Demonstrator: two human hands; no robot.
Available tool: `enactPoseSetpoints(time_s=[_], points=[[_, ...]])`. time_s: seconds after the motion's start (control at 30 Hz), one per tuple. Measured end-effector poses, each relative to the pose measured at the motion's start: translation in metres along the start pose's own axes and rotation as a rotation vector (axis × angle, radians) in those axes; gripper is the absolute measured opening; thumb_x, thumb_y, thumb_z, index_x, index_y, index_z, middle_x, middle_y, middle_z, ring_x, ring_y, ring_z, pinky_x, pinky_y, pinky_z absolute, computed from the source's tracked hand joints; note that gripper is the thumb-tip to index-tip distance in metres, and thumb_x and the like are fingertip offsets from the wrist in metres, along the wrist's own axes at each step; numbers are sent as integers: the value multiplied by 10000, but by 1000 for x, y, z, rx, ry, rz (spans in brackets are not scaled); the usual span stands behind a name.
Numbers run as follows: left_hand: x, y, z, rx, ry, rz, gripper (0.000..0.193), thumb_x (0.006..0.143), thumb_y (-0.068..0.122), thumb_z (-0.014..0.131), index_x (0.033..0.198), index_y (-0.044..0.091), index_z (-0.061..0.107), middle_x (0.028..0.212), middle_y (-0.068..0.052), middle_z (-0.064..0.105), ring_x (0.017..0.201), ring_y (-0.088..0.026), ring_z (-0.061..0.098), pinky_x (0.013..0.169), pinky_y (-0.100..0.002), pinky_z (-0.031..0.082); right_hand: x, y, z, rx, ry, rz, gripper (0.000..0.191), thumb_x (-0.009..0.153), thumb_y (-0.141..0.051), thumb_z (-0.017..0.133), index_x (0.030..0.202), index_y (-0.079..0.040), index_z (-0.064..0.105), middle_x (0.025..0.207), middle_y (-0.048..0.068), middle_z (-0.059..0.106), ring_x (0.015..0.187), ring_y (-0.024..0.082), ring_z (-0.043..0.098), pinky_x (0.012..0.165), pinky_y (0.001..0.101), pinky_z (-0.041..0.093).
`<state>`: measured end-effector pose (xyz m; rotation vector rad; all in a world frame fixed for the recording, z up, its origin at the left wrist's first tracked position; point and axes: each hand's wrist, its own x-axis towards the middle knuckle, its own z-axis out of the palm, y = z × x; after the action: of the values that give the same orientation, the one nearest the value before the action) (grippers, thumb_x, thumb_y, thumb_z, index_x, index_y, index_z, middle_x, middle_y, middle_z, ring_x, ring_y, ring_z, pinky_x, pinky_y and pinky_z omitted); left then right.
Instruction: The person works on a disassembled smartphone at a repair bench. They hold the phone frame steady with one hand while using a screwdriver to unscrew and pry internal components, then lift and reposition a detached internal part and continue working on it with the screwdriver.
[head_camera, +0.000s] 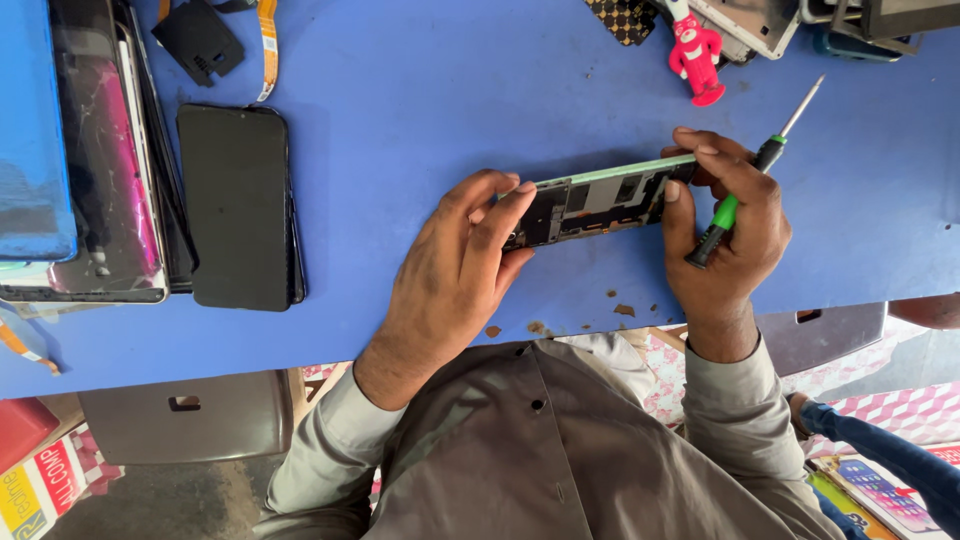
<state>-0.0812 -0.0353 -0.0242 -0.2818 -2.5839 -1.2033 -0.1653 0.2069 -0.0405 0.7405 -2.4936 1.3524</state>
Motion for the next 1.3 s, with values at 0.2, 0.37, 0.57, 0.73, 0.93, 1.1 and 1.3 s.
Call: enactPoseSetpoints(time_s=[0.2, 0.37, 0.57, 0.73, 0.93, 1.1, 1.3], points=[[-2, 1, -1, -21, -15, 6, 759, 921, -21, 832, 1522, 82, 380, 1454, -139, 459, 1184, -266, 645, 979, -356, 578, 1, -2, -1, -48, 9, -5, 211, 1136, 20, 669, 1273, 0, 511, 1273, 209, 716, 1024, 227, 749, 824, 289, 614], [0, 1, -2, -56, -21, -8, 774, 929, -27, 825, 1529, 70, 346, 1463, -161, 464, 1181, -283, 638, 984, -359, 585, -4, 3, -2, -85, 22, -5, 247, 1130, 14, 722, 1273, -19, 523, 1230, 185, 744, 909, 151, 719, 704, 236, 552], [0, 1, -2, -43, -1, 12, 801, 934, -5, 829, 1540, 58, 310, 1487, -169, 479, 1336, -342, 605, 1097, -378, 566, -6, 5, -3, -86, 25, -6, 255, 1115, 33, 740, 1245, -21, 527, 1223, 169, 750, 825, 121, 672, 665, 219, 508], [1, -1, 1, -38, 3, 8, 844, 918, 14, 847, 1554, 66, 294, 1544, -164, 460, 1387, -345, 583, 1149, -394, 547, -6, 4, -3, -97, 19, 24, 252, 1113, 52, 745, 1244, -11, 539, 1237, 166, 749, 746, 92, 606, 664, 212, 488], [0, -1, -1, -36, -19, 5, 910, 881, 26, 866, 1573, 71, 276, 1557, -173, 445, 1402, -352, 563, 1155, -400, 539, -7, 5, -2, -40, 25, 58, 259, 1122, 70, 745, 1260, -2, 538, 1255, 165, 743, 767, 85, 594, 671, 206, 481], [-1, 0, -1, -40, -14, -3, 896, 889, 23, 865, 1570, 76, 284, 1561, -176, 438, 1427, -353, 549, 1185, -394, 537, -6, 6, -2, -35, 15, 54, 266, 1113, 72, 745, 1258, 6, 532, 1254, 168, 743, 767, 84, 606, 667, 202, 487], [-3, -3, 1, -59, -13, 15, 846, 937, 42, 855, 1568, 71, 292, 1595, -172, 420, 1462, -359, 532, 1194, -406, 500, -7, 6, -2, -27, 4, 68, 247, 1116, 69, 730, 1258, 18, 534, 1228, 175, 746, 784, 98, 637, 671, 202, 496]])
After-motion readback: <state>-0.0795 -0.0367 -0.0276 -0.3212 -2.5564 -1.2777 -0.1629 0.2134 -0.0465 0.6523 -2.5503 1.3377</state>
